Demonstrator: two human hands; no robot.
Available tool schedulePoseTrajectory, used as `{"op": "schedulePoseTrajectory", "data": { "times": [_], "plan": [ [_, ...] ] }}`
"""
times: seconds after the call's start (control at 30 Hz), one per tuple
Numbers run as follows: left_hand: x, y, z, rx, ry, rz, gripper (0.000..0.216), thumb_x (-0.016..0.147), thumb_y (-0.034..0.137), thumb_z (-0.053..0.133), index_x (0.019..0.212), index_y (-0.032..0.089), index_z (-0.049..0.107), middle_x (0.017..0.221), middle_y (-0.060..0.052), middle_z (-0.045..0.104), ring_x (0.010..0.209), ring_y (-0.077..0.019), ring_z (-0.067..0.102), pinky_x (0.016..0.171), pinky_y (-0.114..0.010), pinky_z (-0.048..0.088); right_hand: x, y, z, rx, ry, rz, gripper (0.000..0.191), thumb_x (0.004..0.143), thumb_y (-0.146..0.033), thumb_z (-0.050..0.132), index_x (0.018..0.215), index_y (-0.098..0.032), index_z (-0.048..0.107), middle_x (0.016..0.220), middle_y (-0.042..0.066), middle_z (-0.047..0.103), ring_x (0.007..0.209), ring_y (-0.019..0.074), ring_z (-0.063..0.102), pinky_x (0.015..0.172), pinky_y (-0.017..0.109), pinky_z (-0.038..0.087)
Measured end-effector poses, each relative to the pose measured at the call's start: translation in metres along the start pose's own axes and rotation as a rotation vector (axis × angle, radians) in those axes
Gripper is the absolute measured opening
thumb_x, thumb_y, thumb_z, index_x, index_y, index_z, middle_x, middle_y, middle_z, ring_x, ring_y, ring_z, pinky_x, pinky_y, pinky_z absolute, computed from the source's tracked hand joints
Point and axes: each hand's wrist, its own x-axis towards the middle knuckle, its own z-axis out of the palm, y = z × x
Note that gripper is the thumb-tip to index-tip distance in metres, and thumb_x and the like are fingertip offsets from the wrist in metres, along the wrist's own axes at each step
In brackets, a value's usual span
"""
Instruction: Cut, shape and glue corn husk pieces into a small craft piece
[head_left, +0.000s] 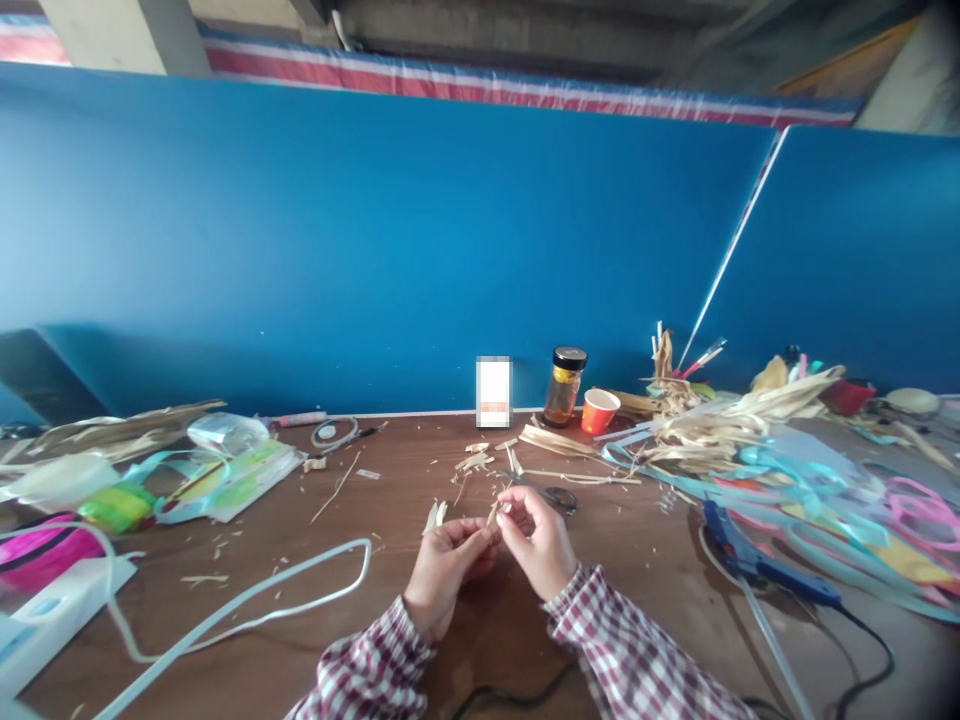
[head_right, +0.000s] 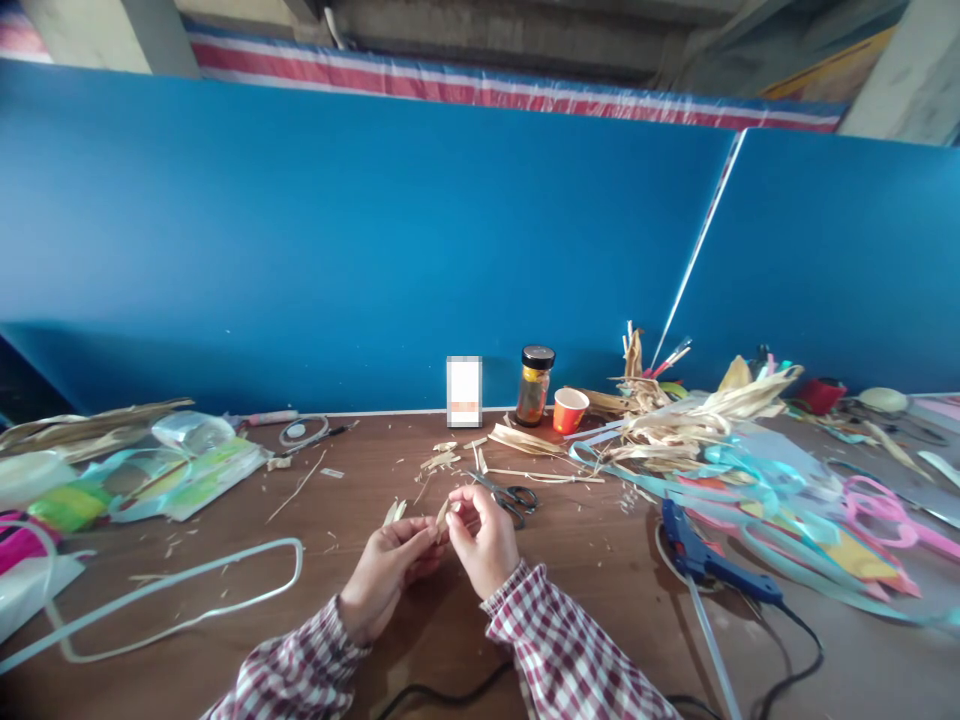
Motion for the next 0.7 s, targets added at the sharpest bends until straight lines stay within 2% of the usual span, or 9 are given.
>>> {"op": "schedulePoseTrajectory", "data": {
  "times": [0.2,0.43,0.57,0.7],
  "plan": [
    [0.0,-0.001,0.001,-0.035,0.009,-0.007,0.031,0.057,0.03,0.081,0.077,0.011,0.069,0.07,-0.005,0.07,0.06,-0.0107,0.062,0.058,-0.019,0.051,0.0,0.003,0.001,-0.016,-0.015,0.001,0.017,0.079,-0.02,0.053,0.096,-0.02,0.054,0.081,0.003,0.065,0.067,0.0159,0.064,0.059,0.026,0.053],
    [0.003,-0.004,0.001,-0.066,0.039,0.05,0.053,0.056,0.029,0.082,0.102,0.013,0.061,0.07,-0.004,0.071,0.058,-0.0108,0.063,0.058,-0.021,0.051,-0.001,0.002,0.001,0.068,-0.068,0.031,0.021,0.08,-0.022,0.054,0.1,-0.019,0.051,0.081,0.003,0.065,0.068,0.0157,0.065,0.058,0.025,0.053],
    [0.005,-0.007,0.001,-0.027,-0.001,0.085,0.056,0.054,0.032,0.081,0.102,0.012,0.059,0.062,0.0,0.067,0.062,-0.0142,0.064,0.06,-0.024,0.05,-0.001,-0.003,0.001,0.075,-0.089,0.015,0.022,0.079,-0.019,0.055,0.1,-0.019,0.051,0.083,0.003,0.067,0.075,0.0163,0.065,0.064,0.026,0.054],
    [0.007,-0.01,-0.001,0.045,-0.015,0.095,0.05,0.057,0.033,0.078,0.099,0.013,0.061,0.062,0.0,0.066,0.061,-0.0151,0.063,0.062,-0.028,0.049,-0.001,-0.004,0.002,0.047,-0.085,0.009,0.02,0.077,-0.016,0.054,0.097,-0.019,0.053,0.08,0.003,0.067,0.072,0.0158,0.065,0.063,0.026,0.053]
  ]
}}
